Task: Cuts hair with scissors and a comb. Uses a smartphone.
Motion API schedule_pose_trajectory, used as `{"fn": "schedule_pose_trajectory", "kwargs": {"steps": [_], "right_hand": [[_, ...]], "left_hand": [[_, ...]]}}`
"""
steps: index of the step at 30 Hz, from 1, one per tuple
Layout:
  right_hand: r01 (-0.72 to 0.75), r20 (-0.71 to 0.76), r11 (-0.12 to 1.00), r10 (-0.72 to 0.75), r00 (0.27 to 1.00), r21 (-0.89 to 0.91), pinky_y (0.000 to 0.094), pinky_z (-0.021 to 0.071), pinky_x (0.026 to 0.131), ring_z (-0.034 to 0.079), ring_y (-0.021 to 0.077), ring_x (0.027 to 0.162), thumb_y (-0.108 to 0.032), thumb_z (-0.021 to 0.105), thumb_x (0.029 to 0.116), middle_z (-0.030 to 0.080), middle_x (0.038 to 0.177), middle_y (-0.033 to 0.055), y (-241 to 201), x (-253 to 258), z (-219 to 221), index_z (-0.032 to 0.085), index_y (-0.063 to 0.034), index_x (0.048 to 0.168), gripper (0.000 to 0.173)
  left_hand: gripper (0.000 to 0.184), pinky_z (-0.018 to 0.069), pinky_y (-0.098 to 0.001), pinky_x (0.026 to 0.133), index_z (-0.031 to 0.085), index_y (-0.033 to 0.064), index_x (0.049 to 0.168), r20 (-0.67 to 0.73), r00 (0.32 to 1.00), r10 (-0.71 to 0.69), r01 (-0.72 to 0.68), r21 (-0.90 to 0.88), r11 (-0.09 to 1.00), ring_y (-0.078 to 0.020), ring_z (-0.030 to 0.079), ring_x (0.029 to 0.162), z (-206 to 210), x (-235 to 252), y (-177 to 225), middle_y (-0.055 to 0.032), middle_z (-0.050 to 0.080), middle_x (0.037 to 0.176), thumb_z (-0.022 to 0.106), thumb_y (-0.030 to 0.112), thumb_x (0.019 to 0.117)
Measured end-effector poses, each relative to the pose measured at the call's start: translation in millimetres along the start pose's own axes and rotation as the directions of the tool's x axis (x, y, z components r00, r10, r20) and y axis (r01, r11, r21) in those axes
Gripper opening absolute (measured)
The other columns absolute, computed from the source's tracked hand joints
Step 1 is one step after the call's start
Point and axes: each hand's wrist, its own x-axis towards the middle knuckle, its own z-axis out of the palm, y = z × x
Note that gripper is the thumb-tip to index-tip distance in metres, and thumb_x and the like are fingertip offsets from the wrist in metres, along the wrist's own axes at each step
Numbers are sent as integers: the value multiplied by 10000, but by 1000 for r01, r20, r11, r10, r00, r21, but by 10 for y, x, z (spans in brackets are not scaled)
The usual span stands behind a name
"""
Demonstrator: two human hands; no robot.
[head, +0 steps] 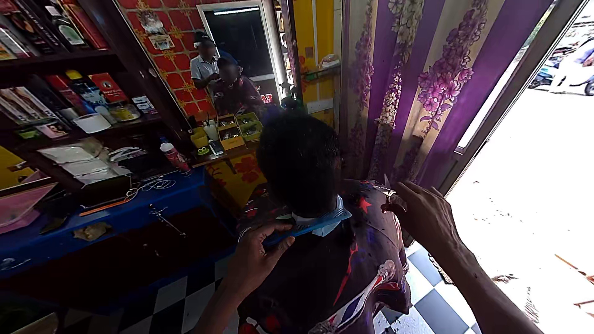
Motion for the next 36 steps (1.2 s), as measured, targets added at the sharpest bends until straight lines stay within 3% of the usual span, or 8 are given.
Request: {"fn": "schedule_pose_trajectory", "kwargs": {"steps": [3,8,12,16,20,24,30,36], "right_hand": [[46,-23,997,-47,999,-58,508,522,808,698,263,788,2,749,864,727,909,68,40,77,67,724,-100,1001,173],[124,39,973,-118,992,-195,542,490,918,693,286,844,-9,795,835,715,957,84,54,209,103,722,-90,1040,232],[160,40,943,-155,987,-292,516,489,903,691,279,801,76,741,835,711,906,89,48,234,147,728,-89,1033,258],[242,29,899,-249,968,-366,521,483,911,689,289,898,97,729,830,704,995,103,59,261,206,712,-78,1047,280],[286,11,861,-310,951,-420,482,484,855,679,271,858,118,728,811,689,936,91,56,262,275,706,-87,1022,296],[262,54,835,-271,961,-484,468,465,850,642,305,1026,110,736,802,675,1147,123,-24,316,354,686,-76,1207,448],[328,67,861,-328,942,-390,422,482,782,651,269,920,92,716,829,677,996,87,-198,339,379,698,-90,1113,338],[301,44,884,-306,951,-357,454,496,859,686,252,881,100,735,814,718,950,59,-106,324,355,724,-108,1049,314]], "left_hand": [[345,611,-289,838,744,237,1154,-37,999,-38,36,-38,999,-78,694,1001,-21,57,44,83,725,1100,743,463,893],[363,514,-401,933,751,242,1160,-248,931,267,-187,303,935,-114,639,1086,17,105,64,76,699,1149,695,489,900],[310,476,-397,856,766,204,1143,-307,835,456,-282,472,835,-141,638,1023,60,117,91,19,701,1138,678,416,936],[276,455,-366,828,767,191,1138,-343,770,538,-305,542,783,-145,628,991,68,136,108,-1,700,1132,696,370,940],[234,431,-358,833,749,216,1158,-372,709,599,-319,588,744,-131,624,990,92,146,89,7,697,1137,699,317,952],[220,422,-346,841,729,247,1165,-392,661,640,-327,617,716,-119,617,973,123,160,62,26,687,1120,708,310,955],[239,417,-359,848,722,245,1184,-387,647,657,-321,643,695,-130,618,968,141,168,72,14,693,1111,707,318,957],[238,408,-349,853,713,248,1189,-390,641,661,-320,648,692,-121,612,973,107,172,96,22,686,1114,700,322,963]]}}
